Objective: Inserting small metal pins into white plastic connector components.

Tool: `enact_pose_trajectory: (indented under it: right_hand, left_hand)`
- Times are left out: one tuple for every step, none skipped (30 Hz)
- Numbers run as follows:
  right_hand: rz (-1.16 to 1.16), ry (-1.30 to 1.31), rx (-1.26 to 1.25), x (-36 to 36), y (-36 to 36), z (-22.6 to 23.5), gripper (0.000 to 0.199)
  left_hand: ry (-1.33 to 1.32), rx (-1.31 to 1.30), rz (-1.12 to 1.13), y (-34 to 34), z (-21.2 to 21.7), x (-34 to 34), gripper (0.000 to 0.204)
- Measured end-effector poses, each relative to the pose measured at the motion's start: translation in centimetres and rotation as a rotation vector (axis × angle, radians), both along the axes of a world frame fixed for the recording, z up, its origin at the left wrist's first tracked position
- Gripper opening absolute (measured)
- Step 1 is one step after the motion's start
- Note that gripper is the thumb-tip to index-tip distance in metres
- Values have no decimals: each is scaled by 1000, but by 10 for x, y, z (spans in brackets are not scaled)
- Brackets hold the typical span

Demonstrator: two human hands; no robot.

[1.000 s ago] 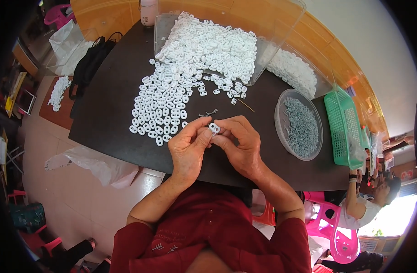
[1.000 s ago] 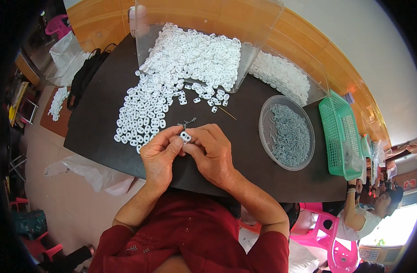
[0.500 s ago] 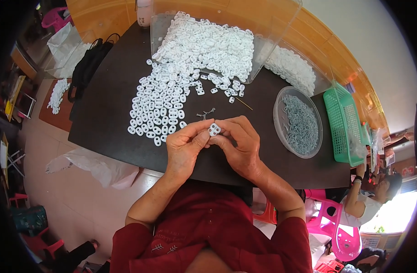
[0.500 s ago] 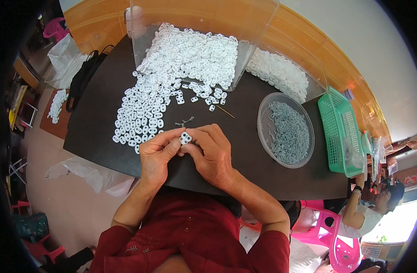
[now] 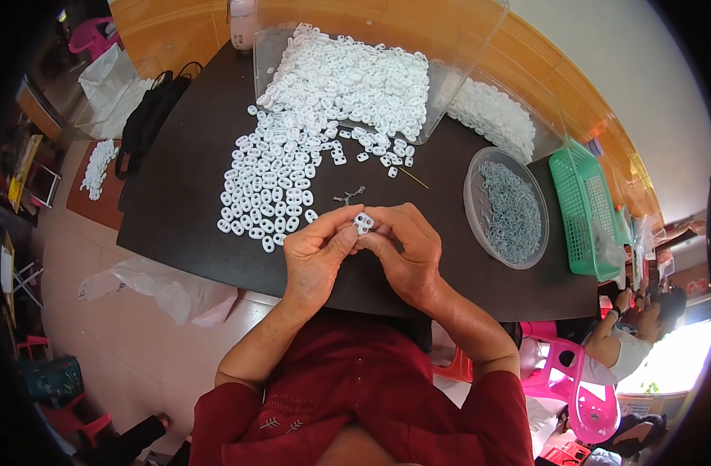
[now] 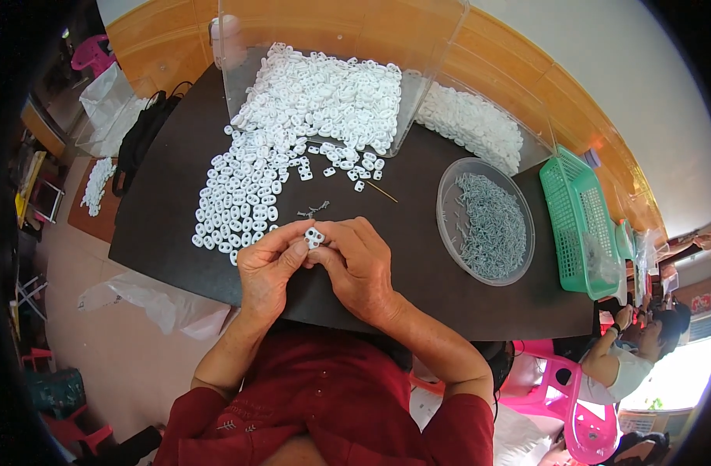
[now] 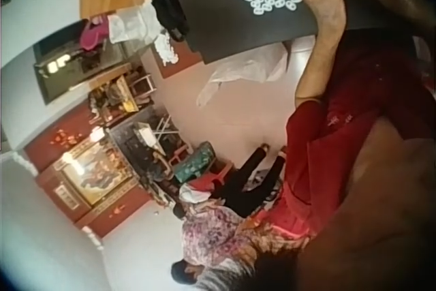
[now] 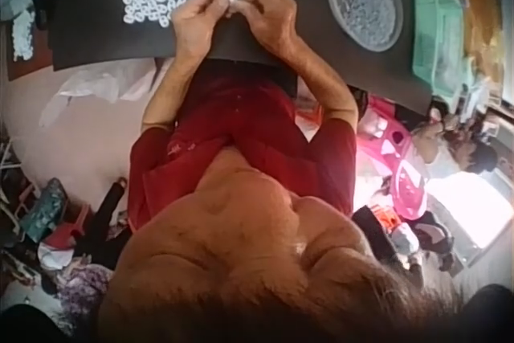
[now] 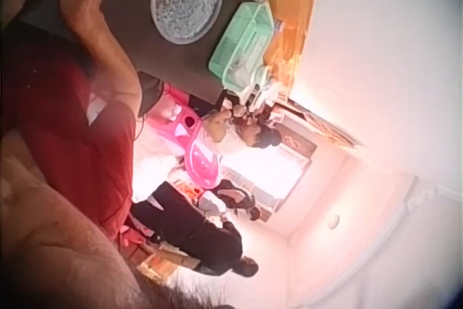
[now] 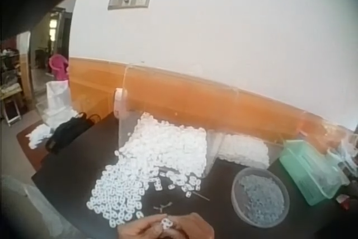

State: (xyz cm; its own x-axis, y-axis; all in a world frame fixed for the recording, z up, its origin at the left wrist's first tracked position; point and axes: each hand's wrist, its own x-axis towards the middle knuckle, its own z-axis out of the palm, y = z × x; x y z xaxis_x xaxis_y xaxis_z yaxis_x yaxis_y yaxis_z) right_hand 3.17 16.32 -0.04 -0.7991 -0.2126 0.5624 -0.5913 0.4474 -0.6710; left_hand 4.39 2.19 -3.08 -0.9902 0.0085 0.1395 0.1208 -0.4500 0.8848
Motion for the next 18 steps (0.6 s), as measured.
enact_pose_trajectory:
  right_hand:
    - [-3, 2, -1, 0, 0, 0, 29]
    - [-5, -3, -17, 0, 0, -1, 29]
    - [-7, -7, -34, 0, 0, -1, 28]
    - [-9, -6, -34, 0, -1, -1, 28]
    - [-9, 5, -48, 0, -1, -1, 28]
    - [-9, 16, -61, 0, -1, -1, 27]
    - [-8, 17, -62, 1, -1, -1, 27]
    - [-10, 25, -62, 1, -1, -2, 27]
    - [-11, 34, -63, 1, -1, -2, 27]
    - [-12, 35, -63, 1, -1, -2, 27]
    - [-2, 63, -66, 1, -1, -3, 28]
    - [8, 91, -69, 0, 0, -4, 28]
    - [7, 91, -69, 0, 0, -3, 28]
    - [8, 105, -53, 0, 0, -3, 28]
    - [9, 119, -37, 0, 0, -2, 28]
    - [8, 119, -36, 0, 1, -3, 28]
    - [1, 132, -49, -1, 0, -5, 27]
    - [-5, 146, -63, -1, 1, -6, 26]
  left_hand:
    - [-4, -3, -3, 0, 0, 0, 28]
    - [-9, -6, -7, 0, 0, -1, 28]
    - [-7, -7, -9, -1, 0, -1, 28]
    - [4, -8, -8, 0, 0, -1, 28]
    - [16, -8, -6, 0, 1, -1, 28]
    - [17, -8, -8, 1, 2, -1, 28]
    - [30, -1, 5, 1, 3, 0, 28]
    - [43, 7, 17, 2, 3, 0, 27]
    - [44, 6, 18, 3, 3, 1, 27]
    - [68, -47, 46, 4, 4, 2, 27]
    - [92, -101, 73, 4, 5, 2, 26]
    - [92, -101, 73, 5, 5, 3, 26]
    - [116, -109, 92, 6, 3, 4, 26]
    - [139, -117, 112, 6, 2, 4, 25]
    - [139, -117, 111, 7, 2, 4, 25]
    - [162, -154, 130, 7, 1, 4, 25]
    - [185, -191, 148, 8, 1, 4, 25]
    - [185, -190, 147, 8, 0, 3, 25]
